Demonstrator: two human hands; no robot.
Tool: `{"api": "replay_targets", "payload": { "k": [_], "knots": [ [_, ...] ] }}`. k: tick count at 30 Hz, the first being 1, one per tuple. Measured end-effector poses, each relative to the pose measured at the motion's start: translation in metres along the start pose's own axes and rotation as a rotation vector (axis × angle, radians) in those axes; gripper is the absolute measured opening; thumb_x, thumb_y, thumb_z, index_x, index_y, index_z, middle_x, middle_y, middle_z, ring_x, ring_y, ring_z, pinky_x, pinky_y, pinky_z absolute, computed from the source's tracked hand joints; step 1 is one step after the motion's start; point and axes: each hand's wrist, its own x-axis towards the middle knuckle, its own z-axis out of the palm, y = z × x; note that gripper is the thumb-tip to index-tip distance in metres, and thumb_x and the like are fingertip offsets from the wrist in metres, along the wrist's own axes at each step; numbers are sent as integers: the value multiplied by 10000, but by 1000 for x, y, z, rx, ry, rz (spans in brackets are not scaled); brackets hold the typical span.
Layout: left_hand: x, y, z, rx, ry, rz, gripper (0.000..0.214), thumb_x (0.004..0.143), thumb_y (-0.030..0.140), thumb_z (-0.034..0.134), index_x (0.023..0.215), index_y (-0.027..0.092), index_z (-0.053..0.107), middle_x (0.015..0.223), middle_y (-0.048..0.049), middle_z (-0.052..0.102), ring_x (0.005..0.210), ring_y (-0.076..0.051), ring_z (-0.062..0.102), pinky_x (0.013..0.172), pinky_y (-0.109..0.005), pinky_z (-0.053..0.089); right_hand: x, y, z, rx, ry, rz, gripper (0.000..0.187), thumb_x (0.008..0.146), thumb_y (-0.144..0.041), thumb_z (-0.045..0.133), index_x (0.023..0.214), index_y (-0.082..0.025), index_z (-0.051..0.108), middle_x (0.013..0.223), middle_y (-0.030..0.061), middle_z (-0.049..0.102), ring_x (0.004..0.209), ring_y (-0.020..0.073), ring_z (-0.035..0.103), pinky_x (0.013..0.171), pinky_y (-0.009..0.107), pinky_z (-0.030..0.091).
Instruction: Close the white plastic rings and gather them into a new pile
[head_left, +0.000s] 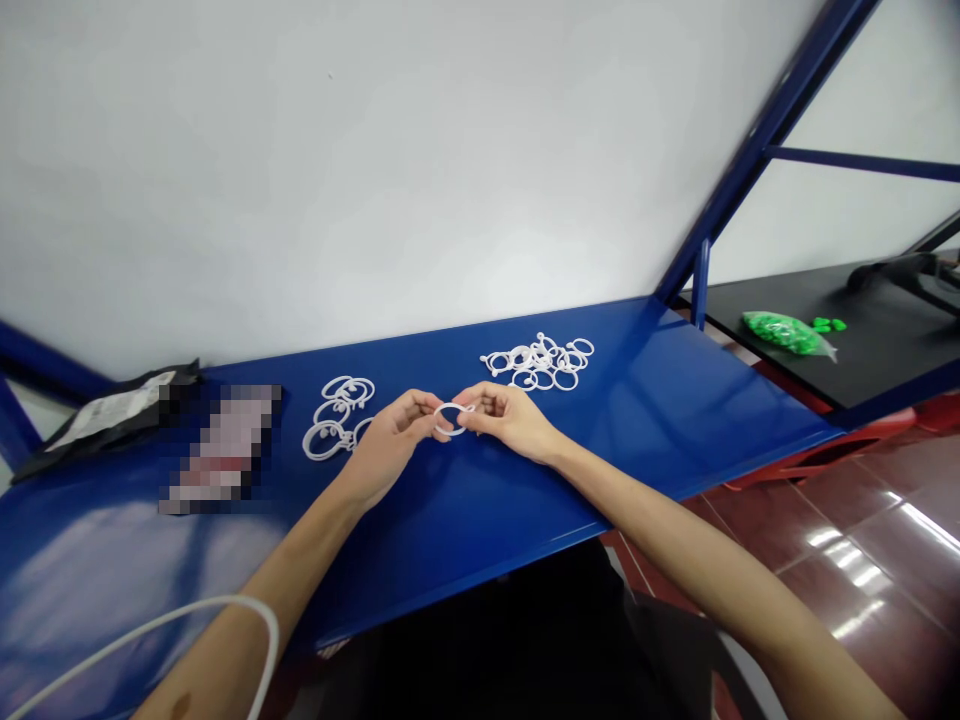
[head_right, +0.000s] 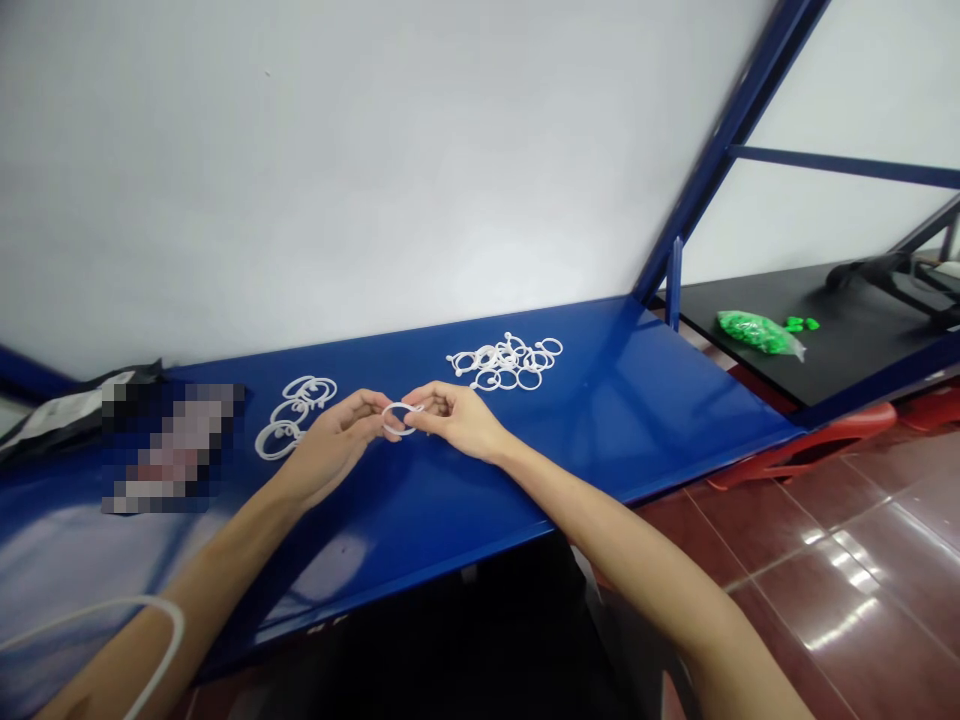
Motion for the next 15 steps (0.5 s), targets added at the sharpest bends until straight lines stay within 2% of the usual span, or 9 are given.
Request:
{"api": "replay_targets", "payload": {
  "k": [3, 6, 8, 12, 15],
  "knots": [
    [-3, 5, 1, 192, -46, 25, 176, 910, 394, 612, 896, 218, 616, 762, 38, 663, 721, -125, 614, 751, -276, 474, 0, 0, -1, 117, -52, 33, 307, 780, -355, 805, 1004, -176, 697, 754, -24, 665, 654, 94, 584, 653, 241, 470],
    [-5, 8, 3, 333, -133, 53, 261, 957, 450, 539, 863, 216, 604, 698, 38, 653, 688, -127, 591, 722, -276, 472, 0, 1, 1, 121, -96, 53, 329, 753, -352, 832, 992, -178, 688, 729, -31, 666, 656, 96, 602, 643, 236, 479],
    [-5, 9, 4, 322, -132, 71, 263, 956, 452, 538, 861, 213, 595, 702, 33, 659, 679, -128, 594, 701, -274, 480, 0, 3, 2, 92, -83, 59, 334, 756, -361, 830, 988, -176, 677, 717, -31, 670, 647, 99, 613, 642, 238, 489],
    [-4, 9, 9, 158, 7, 98, 227, 917, 428, 588, 882, 204, 582, 760, 12, 673, 669, -130, 615, 637, -266, 504, 1, 5, 3, 52, -64, 92, 317, 773, -389, 808, 949, -172, 659, 757, -10, 705, 637, 101, 633, 626, 235, 498],
    [-4, 7, 11, 99, 35, 88, 263, 877, 453, 642, 911, 195, 599, 821, -18, 699, 728, -158, 660, 646, -285, 545, 1, 4, 2, 22, -59, 105, 289, 804, -415, 773, 898, -165, 664, 799, 18, 727, 633, 98, 632, 599, 222, 482]
  ]
}}
